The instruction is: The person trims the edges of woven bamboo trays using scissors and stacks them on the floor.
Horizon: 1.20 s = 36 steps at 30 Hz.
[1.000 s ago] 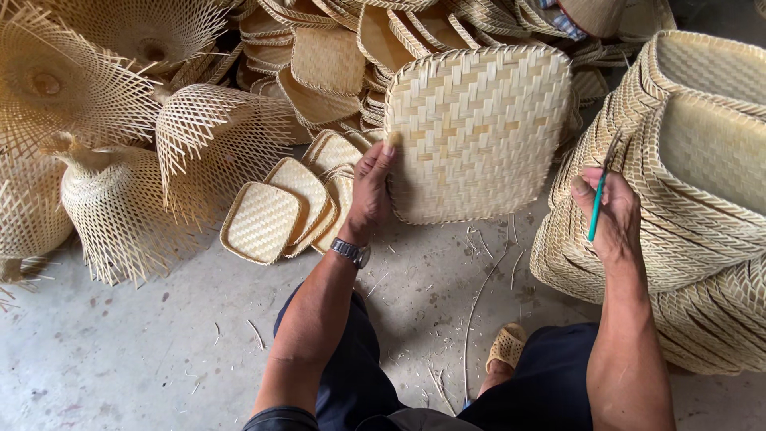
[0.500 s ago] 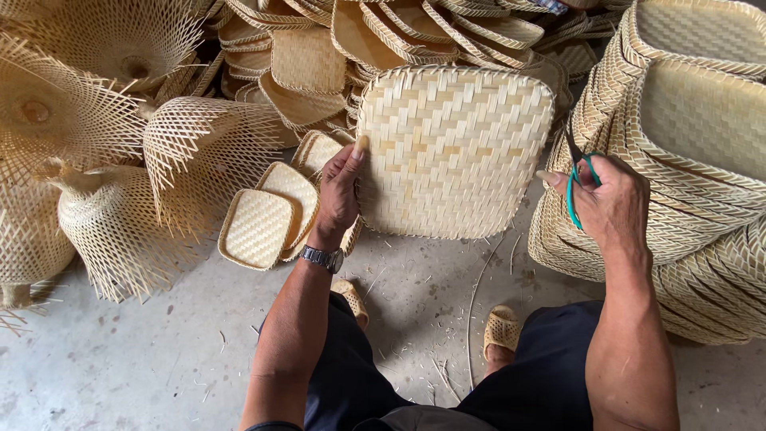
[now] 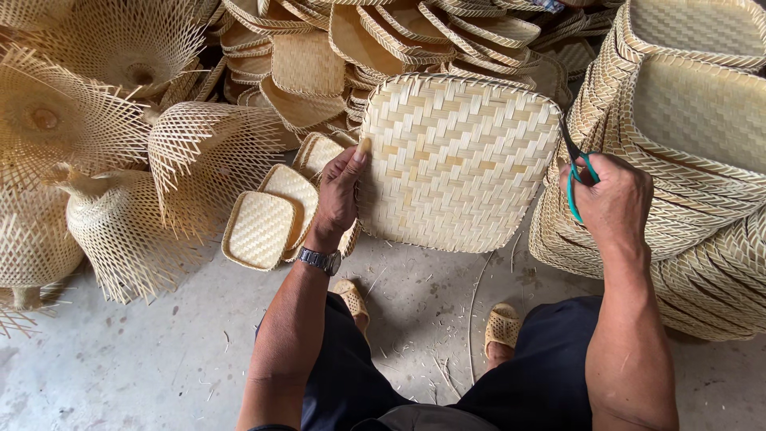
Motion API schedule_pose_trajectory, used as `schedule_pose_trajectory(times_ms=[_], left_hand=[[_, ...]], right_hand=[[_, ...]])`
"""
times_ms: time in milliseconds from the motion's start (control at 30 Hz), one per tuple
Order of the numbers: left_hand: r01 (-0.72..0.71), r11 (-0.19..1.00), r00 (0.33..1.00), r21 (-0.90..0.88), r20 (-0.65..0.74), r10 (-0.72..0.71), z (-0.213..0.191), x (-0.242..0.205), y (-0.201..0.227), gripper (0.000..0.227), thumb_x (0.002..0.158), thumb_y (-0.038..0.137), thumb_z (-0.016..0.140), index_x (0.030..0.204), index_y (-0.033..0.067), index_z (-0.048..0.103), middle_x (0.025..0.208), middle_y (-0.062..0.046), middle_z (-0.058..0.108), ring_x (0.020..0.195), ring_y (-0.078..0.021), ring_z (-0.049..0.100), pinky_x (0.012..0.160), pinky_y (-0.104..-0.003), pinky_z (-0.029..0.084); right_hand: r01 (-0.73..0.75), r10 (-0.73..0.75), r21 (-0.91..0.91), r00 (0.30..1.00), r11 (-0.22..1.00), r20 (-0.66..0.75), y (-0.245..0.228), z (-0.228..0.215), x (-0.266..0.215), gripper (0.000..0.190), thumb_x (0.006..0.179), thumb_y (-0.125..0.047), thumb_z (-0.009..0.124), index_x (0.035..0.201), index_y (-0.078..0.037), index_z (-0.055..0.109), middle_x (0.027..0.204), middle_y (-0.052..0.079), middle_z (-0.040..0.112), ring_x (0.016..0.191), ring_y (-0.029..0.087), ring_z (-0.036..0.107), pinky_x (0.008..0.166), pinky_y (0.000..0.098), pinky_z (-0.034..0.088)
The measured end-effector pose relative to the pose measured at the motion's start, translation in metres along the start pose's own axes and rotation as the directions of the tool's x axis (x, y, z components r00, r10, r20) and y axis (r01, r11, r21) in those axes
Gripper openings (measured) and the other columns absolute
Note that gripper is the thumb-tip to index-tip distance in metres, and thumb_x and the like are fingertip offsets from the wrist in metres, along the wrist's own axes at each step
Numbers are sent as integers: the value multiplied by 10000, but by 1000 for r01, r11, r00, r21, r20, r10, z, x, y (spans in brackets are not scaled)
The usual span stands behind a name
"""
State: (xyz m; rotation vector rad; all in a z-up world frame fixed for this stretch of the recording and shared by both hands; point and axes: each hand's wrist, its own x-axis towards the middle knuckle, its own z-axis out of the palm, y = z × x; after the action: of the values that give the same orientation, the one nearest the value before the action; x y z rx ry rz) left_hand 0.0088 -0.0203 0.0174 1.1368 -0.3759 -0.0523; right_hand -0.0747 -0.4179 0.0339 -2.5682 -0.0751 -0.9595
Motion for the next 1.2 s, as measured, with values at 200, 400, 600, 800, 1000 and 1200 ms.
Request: schedule_pose_trajectory(times_ms=[200,400,600,800,1000,1200], left_hand=[[39,995,999,-92,11,-38,1,-1,7,383,1072,284,600,1281,-29,673,1221,-64,728,1089,-115,641,987,-277,488],[41,996,999,-77,-11,-42,1,-4,11,393,1070,294,601,1274,-32,679,1212,-67,729,1077,-112,641,980,-277,494],[7,999,1000,-40,-26,-8,-6,-7,10,416,1055,304,600,1299,-27,666,1219,-54,731,1100,-109,636,996,-275,487],[3,1000,1000,-3,-27,-3,-17,-8,2,414,1069,300,601,1302,-35,668,1216,-52,725,1095,-101,622,996,-273,476],[17,1000,1000,-10,-11,-17,-27,-10,-1,396,1094,296,603,1287,-41,680,1184,-51,726,1059,-102,615,967,-274,482],[19,1000,999,-19,-27,-20,-29,-9,0,394,1066,293,609,1292,-23,673,1213,-52,731,1098,-102,635,1005,-267,489]], right_hand=[[56,-63,-104,996,993,-62,6,5,-2,286,1034,-213,836,833,-56,707,711,60,691,606,162,657,621,330,474],[19,-26,-191,999,981,-37,4,8,0,420,1075,-264,841,736,-83,672,652,41,662,537,176,608,573,357,439],[-8,5,-92,1000,996,-25,-14,1,1,396,955,-376,884,856,-37,705,779,101,693,709,276,653,643,417,469],[-35,36,-13,999,999,35,-19,1,4,374,963,-367,869,894,-27,733,783,124,709,724,316,672,673,425,483],[-4,4,-20,999,1000,36,-15,8,3,339,963,-365,870,899,-52,758,786,96,728,697,289,686,672,397,503],[3,-1,-37,999,999,43,-17,8,3,349,977,-375,871,884,-58,758,762,85,722,669,258,679,649,379,491]])
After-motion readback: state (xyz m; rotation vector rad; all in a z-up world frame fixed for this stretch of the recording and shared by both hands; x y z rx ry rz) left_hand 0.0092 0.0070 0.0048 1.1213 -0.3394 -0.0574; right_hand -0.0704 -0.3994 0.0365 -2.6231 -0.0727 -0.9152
